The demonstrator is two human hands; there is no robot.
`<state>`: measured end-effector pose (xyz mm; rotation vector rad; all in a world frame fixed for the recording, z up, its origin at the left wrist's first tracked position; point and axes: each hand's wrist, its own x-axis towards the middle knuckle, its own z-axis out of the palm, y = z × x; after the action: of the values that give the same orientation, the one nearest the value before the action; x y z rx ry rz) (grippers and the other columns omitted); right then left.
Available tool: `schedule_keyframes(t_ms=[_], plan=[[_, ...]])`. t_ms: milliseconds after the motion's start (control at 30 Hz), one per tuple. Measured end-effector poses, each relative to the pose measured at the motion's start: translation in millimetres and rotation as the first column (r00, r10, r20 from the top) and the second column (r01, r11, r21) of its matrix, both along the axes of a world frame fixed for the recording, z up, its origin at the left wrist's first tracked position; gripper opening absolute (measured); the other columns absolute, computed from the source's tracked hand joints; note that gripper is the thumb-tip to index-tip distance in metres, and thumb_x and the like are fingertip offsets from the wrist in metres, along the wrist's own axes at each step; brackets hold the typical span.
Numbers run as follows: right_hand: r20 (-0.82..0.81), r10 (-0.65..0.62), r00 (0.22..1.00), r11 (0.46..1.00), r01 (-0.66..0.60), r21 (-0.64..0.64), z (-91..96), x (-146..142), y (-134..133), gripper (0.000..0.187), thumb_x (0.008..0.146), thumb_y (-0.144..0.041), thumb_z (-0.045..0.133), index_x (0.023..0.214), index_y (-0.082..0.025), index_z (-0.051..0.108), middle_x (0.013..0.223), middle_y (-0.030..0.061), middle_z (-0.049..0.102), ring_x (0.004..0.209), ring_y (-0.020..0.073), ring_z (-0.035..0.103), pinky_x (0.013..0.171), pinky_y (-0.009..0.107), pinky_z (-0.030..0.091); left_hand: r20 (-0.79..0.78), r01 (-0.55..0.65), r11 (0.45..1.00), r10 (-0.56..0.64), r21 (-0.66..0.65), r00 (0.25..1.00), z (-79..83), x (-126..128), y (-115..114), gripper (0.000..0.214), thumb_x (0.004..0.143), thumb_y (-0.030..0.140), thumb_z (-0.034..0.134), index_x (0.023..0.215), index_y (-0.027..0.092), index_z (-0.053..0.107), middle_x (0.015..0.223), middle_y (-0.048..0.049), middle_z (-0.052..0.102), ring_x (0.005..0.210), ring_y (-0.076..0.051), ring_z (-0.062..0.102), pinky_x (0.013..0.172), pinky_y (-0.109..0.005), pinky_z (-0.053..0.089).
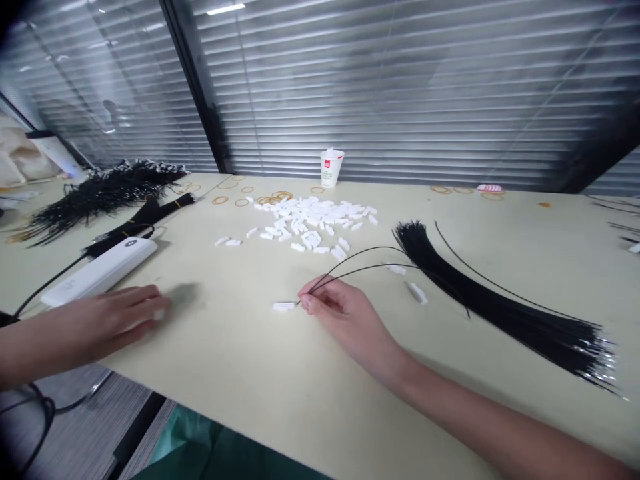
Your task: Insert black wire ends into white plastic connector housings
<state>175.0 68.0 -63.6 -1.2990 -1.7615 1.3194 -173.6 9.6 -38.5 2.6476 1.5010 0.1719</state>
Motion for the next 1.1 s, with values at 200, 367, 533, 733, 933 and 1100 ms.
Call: schedule_keyframes(t_ms=[200, 367, 533, 733, 933, 1100], plan=[[-0.019, 0.034, 0.999, 0.999, -0.034, 0.019, -1.0, 1, 0, 0.023, 0.081, -0.039, 0.054, 0.085, -0.016, 0.059, 0.082, 0.0026, 0.060, 0.077, 0.0129, 0.058, 0.070, 0.025, 0.047, -0.009, 0.401, 0.914, -0.402, -0.060, 0.916, -3.2, 94, 69, 0.028, 0.090, 0.019, 0.039, 0.115, 0.016, 0.052, 0.105, -0.0105, 0.057, 0.096, -0.020, 0.054, 0.086, -0.034, 0.042], [-0.017, -0.016, 1.000, 1.000, 0.017, 0.009, 0.1, 4, -2, 0.020, 0.080, -0.036, 0.055, 0.084, -0.017, 0.060, 0.081, 0.0015, 0.061, 0.077, 0.0120, 0.058, 0.070, 0.024, 0.047, 0.279, 0.210, 0.977, -0.210, 0.029, 0.937, -14.3, 127, 96, 0.033, 0.088, 0.022, 0.045, 0.120, 0.017, 0.048, 0.116, -0.0102, 0.051, 0.108, -0.020, 0.048, 0.093, -0.034, 0.039], [-0.016, -0.016, 1.000, 1.000, 0.016, 0.023, 1.8, 4, -2, 0.020, 0.080, -0.037, 0.056, 0.083, -0.018, 0.061, 0.085, 0.0023, 0.062, 0.078, 0.0128, 0.059, 0.072, 0.025, 0.048, 0.364, 0.216, 0.962, -0.142, -0.170, 0.920, -16.9, 131, 69, 0.014, 0.079, 0.027, 0.057, 0.090, 0.018, 0.060, 0.091, -0.0036, 0.058, 0.091, -0.018, 0.051, 0.079, -0.030, 0.043], [0.050, 0.014, 0.999, 0.986, -0.022, 0.165, 4.0, 6, -8, 0.017, 0.083, -0.034, 0.054, 0.083, -0.019, 0.062, 0.086, 0.0026, 0.063, 0.079, 0.0138, 0.058, 0.071, 0.026, 0.047, 0.484, 0.272, 0.947, -0.160, -0.169, 0.860, -22.4, 148, 51, 0.009, 0.080, 0.017, 0.055, 0.085, 0.019, 0.062, 0.083, -0.0022, 0.059, 0.085, -0.017, 0.051, 0.078, -0.030, 0.042], [0.171, 0.101, 0.980, 0.934, -0.153, 0.324, 8.5, 14, -27, 0.010, 0.085, -0.021, 0.052, 0.079, -0.021, 0.060, 0.082, -0.0008, 0.061, 0.079, 0.0104, 0.057, 0.071, 0.023, 0.045, 0.528, 0.301, 0.925, -0.139, -0.233, 0.838, -21.7, 172, 39, 0.007, 0.078, 0.018, 0.059, 0.083, 0.018, 0.063, 0.085, -0.0024, 0.057, 0.088, -0.017, 0.048, 0.080, -0.031, 0.041], [0.203, 0.125, 0.971, 0.924, -0.189, 0.332, 9.0, 17, -32, 0.014, 0.086, -0.015, 0.050, 0.079, -0.022, 0.060, 0.083, -0.0010, 0.063, 0.083, 0.0112, 0.058, 0.072, 0.024, 0.047, 0.577, 0.297, 0.928, -0.119, -0.224, 0.808, -25.3, 171, 33, 0.005, 0.079, 0.020, 0.059, 0.084, 0.020, 0.062, 0.086, -0.0019, 0.056, 0.092, -0.017, 0.048, 0.082, -0.030, 0.041]])
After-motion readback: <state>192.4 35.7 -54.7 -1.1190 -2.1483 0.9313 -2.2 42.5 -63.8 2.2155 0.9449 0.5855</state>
